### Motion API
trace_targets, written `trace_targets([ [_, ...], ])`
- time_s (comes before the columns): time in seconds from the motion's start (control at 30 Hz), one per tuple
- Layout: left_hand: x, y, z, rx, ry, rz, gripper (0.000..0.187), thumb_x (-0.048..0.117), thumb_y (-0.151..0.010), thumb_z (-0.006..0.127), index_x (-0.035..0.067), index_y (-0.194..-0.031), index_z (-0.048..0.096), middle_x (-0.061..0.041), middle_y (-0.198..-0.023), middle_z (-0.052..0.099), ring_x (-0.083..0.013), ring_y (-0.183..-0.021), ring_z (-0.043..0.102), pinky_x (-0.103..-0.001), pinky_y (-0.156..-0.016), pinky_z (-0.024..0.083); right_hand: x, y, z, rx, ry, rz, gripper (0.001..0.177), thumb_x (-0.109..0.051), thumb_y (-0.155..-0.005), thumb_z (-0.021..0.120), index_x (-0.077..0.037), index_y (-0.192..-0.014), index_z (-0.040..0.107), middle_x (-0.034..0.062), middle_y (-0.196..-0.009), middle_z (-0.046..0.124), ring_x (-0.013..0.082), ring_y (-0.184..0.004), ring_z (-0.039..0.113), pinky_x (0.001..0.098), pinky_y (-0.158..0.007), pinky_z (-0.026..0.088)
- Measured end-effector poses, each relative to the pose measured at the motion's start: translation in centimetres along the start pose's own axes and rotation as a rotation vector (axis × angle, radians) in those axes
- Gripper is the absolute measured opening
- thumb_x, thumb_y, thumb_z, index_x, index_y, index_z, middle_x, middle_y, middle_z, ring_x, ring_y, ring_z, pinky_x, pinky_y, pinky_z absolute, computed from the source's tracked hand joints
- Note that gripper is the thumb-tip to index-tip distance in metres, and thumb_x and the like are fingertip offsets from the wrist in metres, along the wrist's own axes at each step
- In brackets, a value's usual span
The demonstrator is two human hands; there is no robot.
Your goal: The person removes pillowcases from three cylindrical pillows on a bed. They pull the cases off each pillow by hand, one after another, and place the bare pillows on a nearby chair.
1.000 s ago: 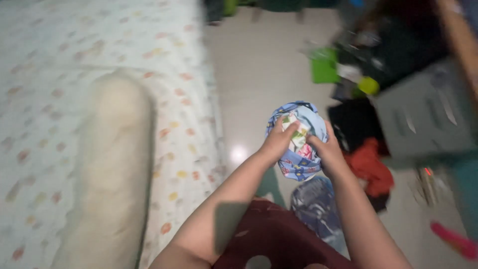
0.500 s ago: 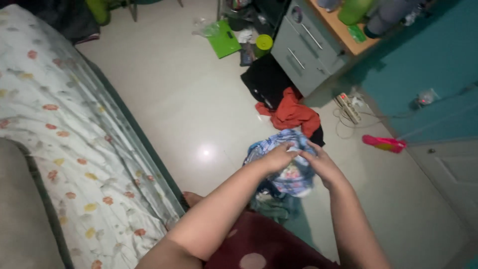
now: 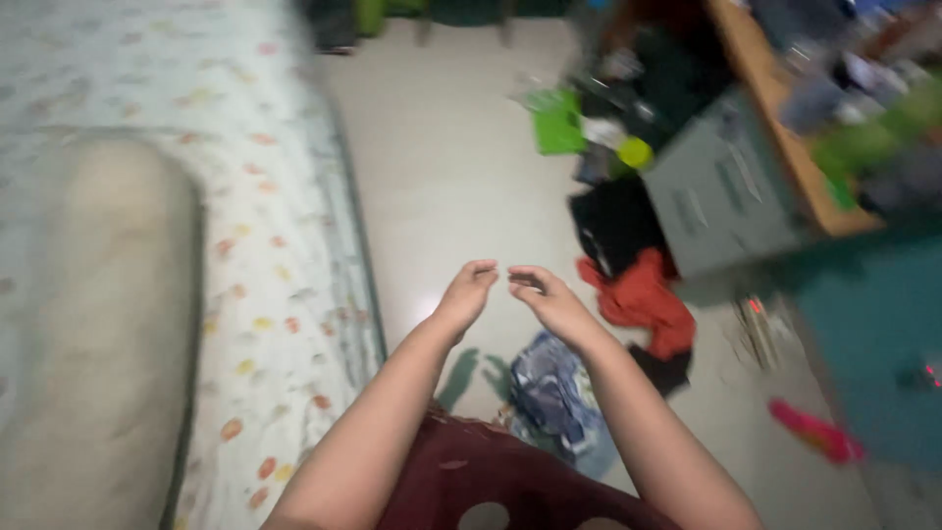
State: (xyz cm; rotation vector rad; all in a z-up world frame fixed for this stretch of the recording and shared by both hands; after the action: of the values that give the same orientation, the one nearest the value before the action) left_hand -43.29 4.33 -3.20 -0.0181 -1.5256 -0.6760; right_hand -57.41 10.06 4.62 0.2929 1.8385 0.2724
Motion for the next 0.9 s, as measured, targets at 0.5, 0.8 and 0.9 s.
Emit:
trace_targets([
  [0.5, 0.7, 15.4, -37.6, 0.745, 0.315, 0.041, 0.033, 0.033, -0.102, 0.050, 0.015, -0.128, 0.059, 0.001, -0.112, 0.071, -0.0125, -0.091, 0.062, -0.029, -0.071, 0.050, -21.2, -8.1, 41.0, -0.818, 0.103, -0.225, 0.043, -0.014, -0.098, 0.063, -0.003, -0.140, 0.056, 0.0115, -0.132, 0.066, 0.0209, -0.121, 0.064, 0.0344, -0.101, 0.052],
  [0.8, -5.5, 26.4, -48.9, 1.082, 0.565, 0.342, 0.035, 0.022, -0.104, 0.051, 0.004, -0.133, 0.056, -0.004, -0.117, 0.069, -0.0133, -0.099, 0.060, -0.030, -0.090, 0.050, -22.5, -5.7, 58.6, -1.243, 0.131, -0.263, 0.040, -0.009, -0.098, 0.062, -0.001, -0.137, 0.059, 0.0113, -0.128, 0.067, 0.0204, -0.115, 0.065, 0.0330, -0.102, 0.052],
  [0.9, -6.7, 29.0, -51.2, 1.170, 0.602, 0.343, 0.036, 0.021, -0.104, 0.052, 0.002, -0.134, 0.056, -0.007, -0.120, 0.068, -0.0139, -0.102, 0.060, -0.030, -0.094, 0.049, -22.8, -5.1, 62.9, -1.332, 0.200, -0.241, 0.041, -0.011, -0.097, 0.062, -0.003, -0.137, 0.058, 0.0084, -0.128, 0.067, 0.0172, -0.117, 0.064, 0.0317, -0.102, 0.050],
])
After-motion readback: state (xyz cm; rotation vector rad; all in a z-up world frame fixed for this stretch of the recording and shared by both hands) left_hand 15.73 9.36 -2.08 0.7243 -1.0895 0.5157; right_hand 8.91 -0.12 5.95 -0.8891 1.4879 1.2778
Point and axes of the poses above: each hand's wrist, its own y-axis away from the middle knuckle, its own z-axis out of the palm, x = y × z, the point moved 8 cm from there along -y, towards the middle knuckle
